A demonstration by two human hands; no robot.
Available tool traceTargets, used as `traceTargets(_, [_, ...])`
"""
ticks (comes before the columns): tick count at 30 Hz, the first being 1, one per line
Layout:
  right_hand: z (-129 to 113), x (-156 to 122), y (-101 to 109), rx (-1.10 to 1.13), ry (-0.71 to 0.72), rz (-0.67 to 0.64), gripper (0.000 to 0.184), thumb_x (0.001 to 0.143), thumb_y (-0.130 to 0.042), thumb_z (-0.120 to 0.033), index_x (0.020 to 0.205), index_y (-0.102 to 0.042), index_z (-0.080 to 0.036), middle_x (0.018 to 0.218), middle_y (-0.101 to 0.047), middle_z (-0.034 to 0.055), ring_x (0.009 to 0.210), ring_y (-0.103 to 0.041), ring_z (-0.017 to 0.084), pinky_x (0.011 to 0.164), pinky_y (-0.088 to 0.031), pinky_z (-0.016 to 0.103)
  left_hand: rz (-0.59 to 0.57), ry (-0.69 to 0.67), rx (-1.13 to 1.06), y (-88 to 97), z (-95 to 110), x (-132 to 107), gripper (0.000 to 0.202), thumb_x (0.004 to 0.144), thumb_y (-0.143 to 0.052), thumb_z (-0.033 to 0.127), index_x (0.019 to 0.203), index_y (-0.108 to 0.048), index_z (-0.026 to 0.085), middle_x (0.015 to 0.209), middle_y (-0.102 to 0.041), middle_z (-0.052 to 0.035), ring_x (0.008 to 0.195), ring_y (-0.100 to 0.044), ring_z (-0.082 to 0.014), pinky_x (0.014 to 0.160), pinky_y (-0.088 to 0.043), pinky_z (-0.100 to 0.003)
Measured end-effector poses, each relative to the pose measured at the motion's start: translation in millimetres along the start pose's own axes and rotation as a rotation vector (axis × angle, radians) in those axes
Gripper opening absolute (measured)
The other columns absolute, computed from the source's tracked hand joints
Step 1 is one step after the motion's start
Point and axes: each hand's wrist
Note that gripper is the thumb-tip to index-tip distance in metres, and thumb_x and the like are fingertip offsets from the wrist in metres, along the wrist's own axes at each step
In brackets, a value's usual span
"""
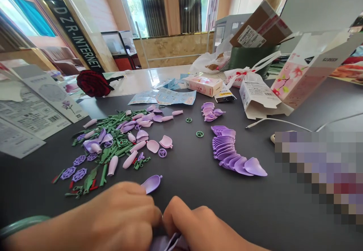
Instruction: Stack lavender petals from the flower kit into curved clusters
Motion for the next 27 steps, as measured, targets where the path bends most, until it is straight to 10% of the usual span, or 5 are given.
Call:
traceTargets(5, [-3, -1, 4, -0.048, 0.055, 0.126, 0.024, 0.076, -0.059, -0.020, 0.073, -0.036, -0.024, 0.055, -0.045, -0.0081, 0.049, -0.033, 0.008, 0.041, -0.028, 0.014, 0.226, 0.289, 0.222, 17.2, -61, -3, 0.030, 0.100, -0.027, 0.029, 0.102, -0.055, 0.018, 0.097, -0.068, -0.0075, 0.090, -0.062, -0.0186, 0.083, -0.048, -0.032])
traceTargets(11, [-11, -6, 9, -0.120, 0.051, 0.168, 0.017, 0.080, -0.058, -0.025, 0.075, -0.041, -0.025, 0.060, -0.049, -0.0053, 0.052, -0.039, 0.010, 0.046, -0.038, 0.015, -0.022, 0.422, 0.354, 42.6, -123, -24, 0.030, 0.089, -0.040, 0.020, 0.111, -0.060, 0.020, 0.120, -0.062, -0.0109, 0.118, -0.052, -0.0256, 0.102, -0.042, -0.047])
traceTargets(18, [-2, 2, 6, -0.148, 0.061, 0.141, 0.016, 0.078, -0.057, -0.024, 0.076, -0.041, -0.026, 0.059, -0.047, -0.0053, 0.050, -0.040, 0.011, 0.045, -0.037, 0.016, -0.176, 0.436, 0.292, 45.4, -126, -33, 0.039, 0.088, -0.044, 0.019, 0.125, -0.057, 0.020, 0.133, -0.057, -0.0104, 0.125, -0.051, -0.0235, 0.105, -0.042, -0.044])
traceTargets(27, [-7, -7, 6, -0.249, 0.088, 0.195, 0.012, 0.081, -0.056, -0.025, 0.078, -0.045, -0.026, 0.062, -0.054, -0.0038, 0.052, -0.045, 0.011, 0.047, -0.041, 0.016, -0.100, 0.291, 0.507, 29.8, -134, -30, 0.025, 0.093, -0.044, 0.021, 0.113, -0.060, 0.016, 0.119, -0.062, -0.0133, 0.109, -0.061, -0.0233, 0.095, -0.049, -0.040])
Point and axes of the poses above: each hand's wrist, its own x-axis towards the middle knuckle, its own y-axis out of the back of the hand, z = x × y
